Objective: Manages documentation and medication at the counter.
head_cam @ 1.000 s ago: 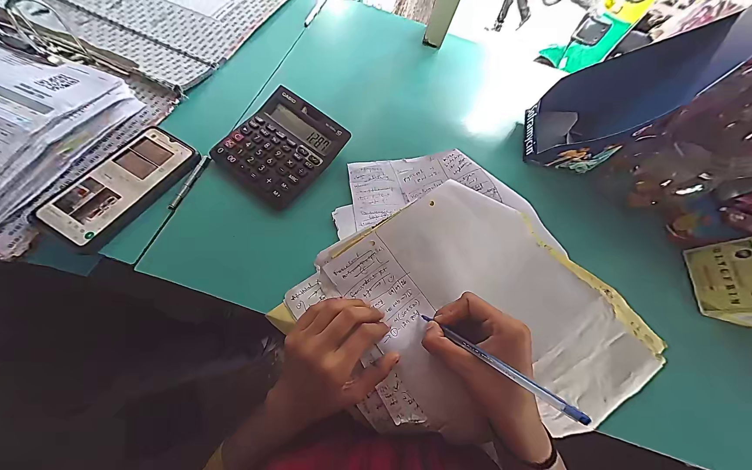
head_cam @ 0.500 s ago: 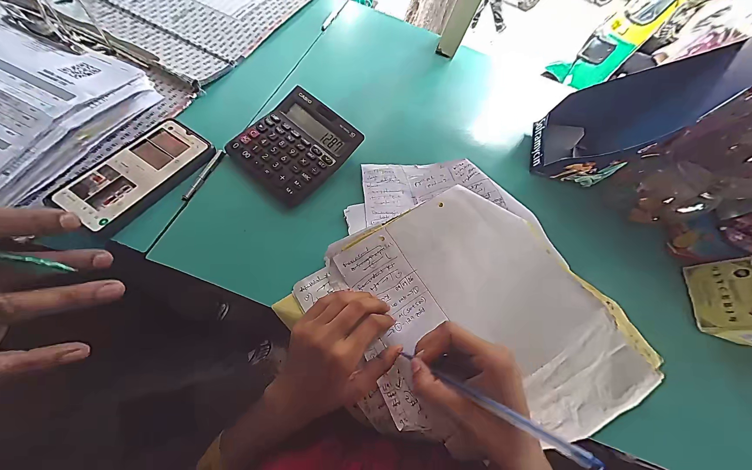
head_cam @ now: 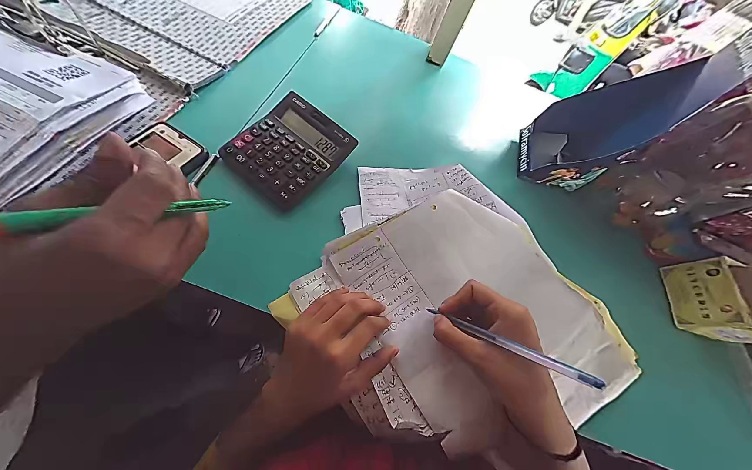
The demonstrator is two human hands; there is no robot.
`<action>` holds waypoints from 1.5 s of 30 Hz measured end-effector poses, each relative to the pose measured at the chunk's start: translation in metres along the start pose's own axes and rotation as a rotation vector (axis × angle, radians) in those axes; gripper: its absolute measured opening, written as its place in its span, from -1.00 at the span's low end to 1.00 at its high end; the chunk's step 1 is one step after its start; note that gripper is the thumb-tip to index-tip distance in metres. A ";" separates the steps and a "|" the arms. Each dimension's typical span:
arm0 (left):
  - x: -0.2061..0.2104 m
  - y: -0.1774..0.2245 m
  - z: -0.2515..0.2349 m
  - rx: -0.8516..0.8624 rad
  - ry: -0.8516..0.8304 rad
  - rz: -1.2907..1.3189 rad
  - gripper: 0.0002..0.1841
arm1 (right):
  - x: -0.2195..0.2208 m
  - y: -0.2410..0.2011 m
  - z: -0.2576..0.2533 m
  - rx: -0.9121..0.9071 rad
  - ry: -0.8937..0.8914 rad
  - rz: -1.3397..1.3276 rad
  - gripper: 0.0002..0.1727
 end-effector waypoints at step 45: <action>0.003 0.000 0.001 0.031 0.059 -0.014 -0.66 | 0.008 0.013 0.005 -0.027 0.145 0.023 -0.92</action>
Point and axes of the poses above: each hand's wrist, its own z-axis away from the middle knuckle, its own x-axis out of the palm, y = z × x, the point moved 3 cm from there along -z, towards the middle knuckle, and after that the axes turned 2 degrees about -y, right-handed, at the moved point
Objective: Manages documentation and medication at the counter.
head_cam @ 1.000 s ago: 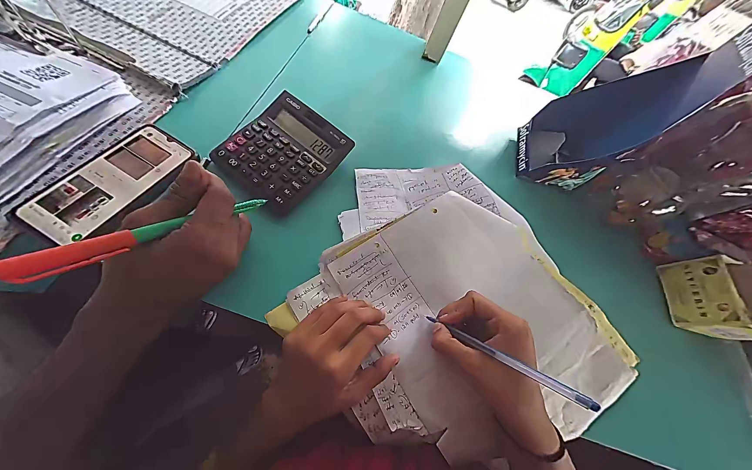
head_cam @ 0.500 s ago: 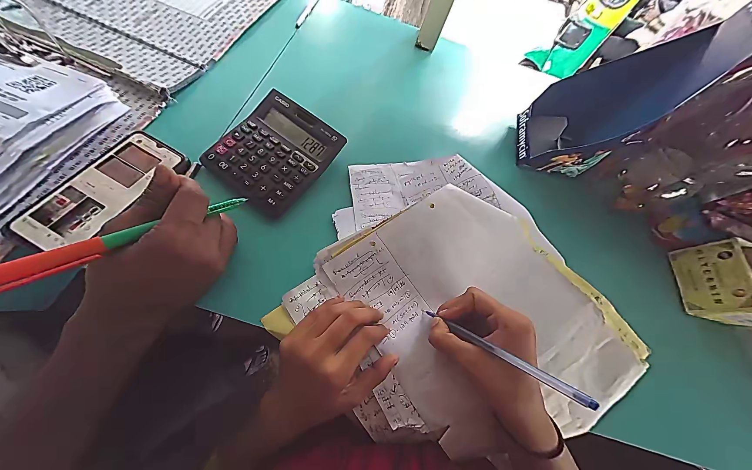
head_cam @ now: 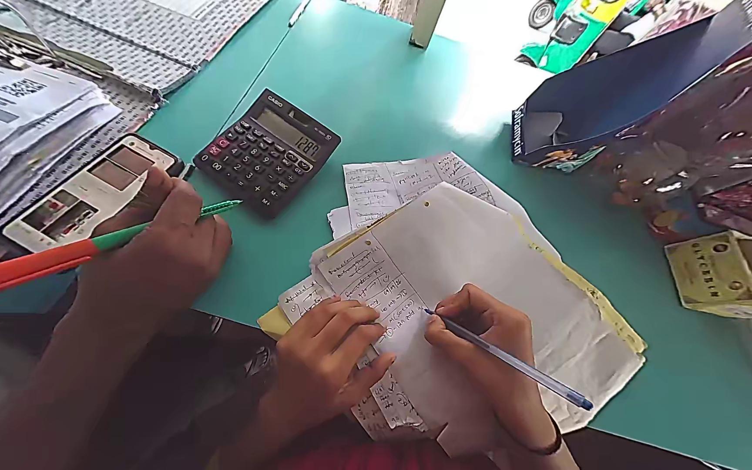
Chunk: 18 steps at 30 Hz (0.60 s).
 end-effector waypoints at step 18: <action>-0.001 0.000 0.000 -0.001 -0.008 0.005 -0.65 | -0.001 0.001 -0.001 0.023 0.004 0.008 -0.93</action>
Point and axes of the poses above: each hand's wrist, its own z-axis away from the middle knuckle, its own x-axis out of the palm, y = z × x, the point moved 3 cm from there along -z, towards the middle knuckle, and after that the axes turned 2 degrees about -y, right-handed, at the moved point
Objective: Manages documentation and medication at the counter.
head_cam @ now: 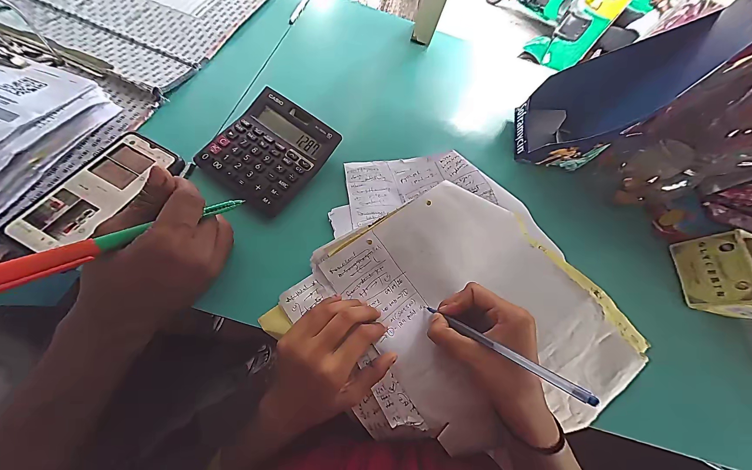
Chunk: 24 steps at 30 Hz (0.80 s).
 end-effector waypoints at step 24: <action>0.000 0.000 0.000 -0.007 0.004 -0.002 -0.66 | 0.005 -0.003 0.011 -0.040 0.000 -0.068 -0.93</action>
Point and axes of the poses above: each hand's wrist, its own z-axis away from the middle knuckle, its own x-axis out of the palm, y = z × x, the point moved 3 cm from there along -z, towards the middle knuckle, and after that the axes turned 2 degrees about -y, right-handed, at the moved point
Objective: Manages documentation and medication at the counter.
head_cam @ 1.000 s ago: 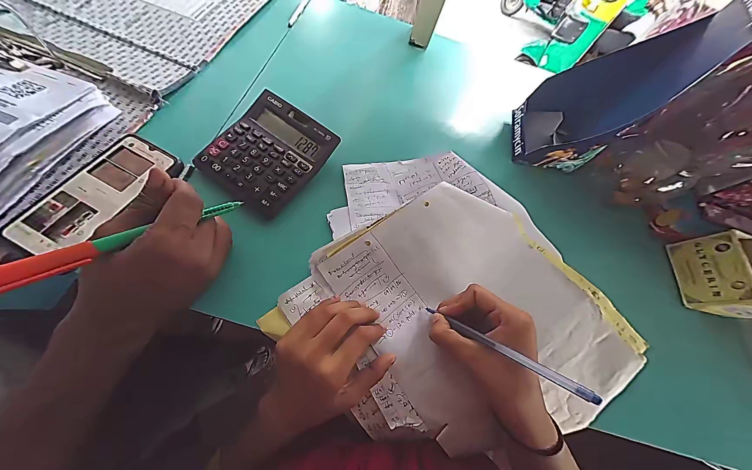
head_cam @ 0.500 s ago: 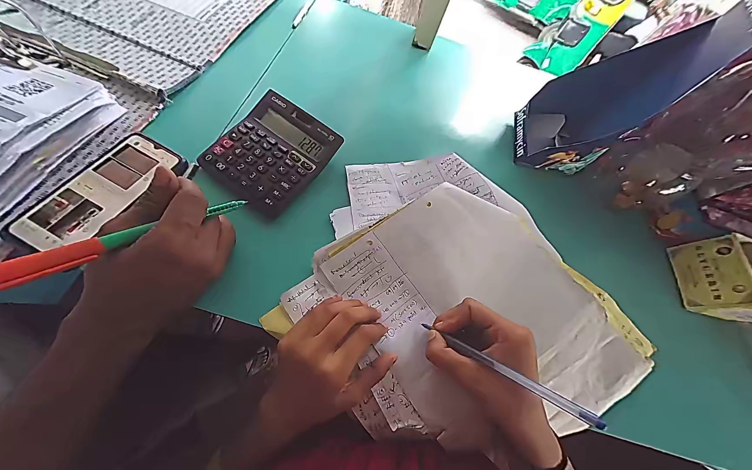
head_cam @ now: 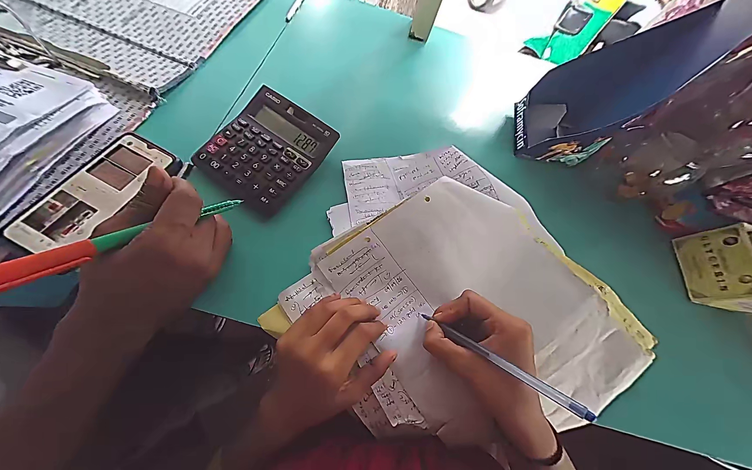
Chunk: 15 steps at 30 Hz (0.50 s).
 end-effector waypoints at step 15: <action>0.000 0.000 0.000 0.005 0.006 0.000 -0.68 | -0.007 -0.001 -0.002 0.056 -0.014 -0.094 -0.92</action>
Point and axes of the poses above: each hand's wrist, its own z-axis away from the middle knuckle, its own x-axis out of the palm, y = z × x, the point moved 3 cm from there along -z, towards the middle knuckle, and after that the axes turned 2 degrees about -y, right-handed, at the moved point
